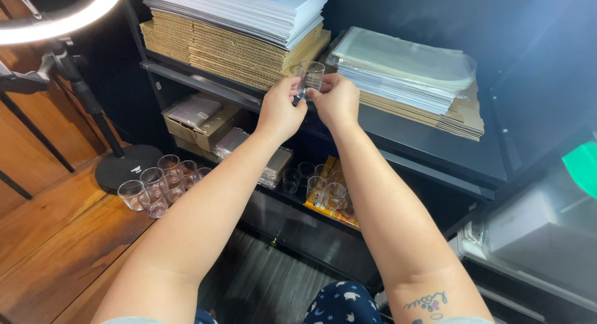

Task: The person sits on the floor and unpacks clear plastic bags containing small glass cups. They remove the cups from the bags and place them onto a nearby wooden bench and a black shelf unit, arranging them in rows.

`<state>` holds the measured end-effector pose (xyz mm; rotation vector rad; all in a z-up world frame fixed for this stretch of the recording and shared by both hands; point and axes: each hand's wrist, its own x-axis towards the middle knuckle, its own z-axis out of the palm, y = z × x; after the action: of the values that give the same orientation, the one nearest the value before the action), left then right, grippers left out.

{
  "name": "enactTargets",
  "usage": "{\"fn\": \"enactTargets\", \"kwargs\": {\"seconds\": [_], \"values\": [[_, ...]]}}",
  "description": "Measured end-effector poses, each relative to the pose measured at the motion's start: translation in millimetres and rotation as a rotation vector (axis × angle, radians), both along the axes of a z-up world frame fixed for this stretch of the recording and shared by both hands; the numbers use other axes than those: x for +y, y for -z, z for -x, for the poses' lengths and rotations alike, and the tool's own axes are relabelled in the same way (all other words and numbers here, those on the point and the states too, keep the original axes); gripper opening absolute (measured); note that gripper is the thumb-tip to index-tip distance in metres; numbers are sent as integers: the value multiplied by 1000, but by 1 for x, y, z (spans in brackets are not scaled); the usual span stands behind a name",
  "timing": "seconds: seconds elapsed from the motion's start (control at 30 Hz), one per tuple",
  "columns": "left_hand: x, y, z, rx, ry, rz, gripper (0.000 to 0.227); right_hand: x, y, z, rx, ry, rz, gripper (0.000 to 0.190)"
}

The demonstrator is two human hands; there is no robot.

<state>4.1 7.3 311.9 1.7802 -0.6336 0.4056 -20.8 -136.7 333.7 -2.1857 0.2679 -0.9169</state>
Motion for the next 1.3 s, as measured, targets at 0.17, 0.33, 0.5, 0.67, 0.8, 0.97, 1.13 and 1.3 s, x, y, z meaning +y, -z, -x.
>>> {"fn": "enactTargets", "kwargs": {"seconds": [0.17, 0.33, 0.5, 0.67, 0.8, 0.97, 1.13, 1.3], "values": [[3, 6, 1, -115, -60, -194, 47, 4, -4, 1, 24, 40, 16, 41], [10, -5, 16, -175, -41, -301, 43, 19, -15, 17, 57, 57, 20, 33], [7, -3, 13, -224, -78, -408, 45, 19, -11, 12, 65, 123, 44, 26], [2, -5, 17, -231, -89, -426, 47, 18, -9, 6, 75, 157, 77, 24], [0, -3, 19, -220, -82, -404, 49, 21, -8, 9, 78, 191, 82, 22], [14, -8, 30, -214, -18, -381, 50, 20, -8, 11, 53, 188, 65, 22], [34, 10, 39, -358, 4, -216, 47, 33, -6, 34, -123, 136, -26, 17], [75, 33, 73, -187, 46, -79, 54, 75, 12, 72, -314, -169, -245, 17]]}}
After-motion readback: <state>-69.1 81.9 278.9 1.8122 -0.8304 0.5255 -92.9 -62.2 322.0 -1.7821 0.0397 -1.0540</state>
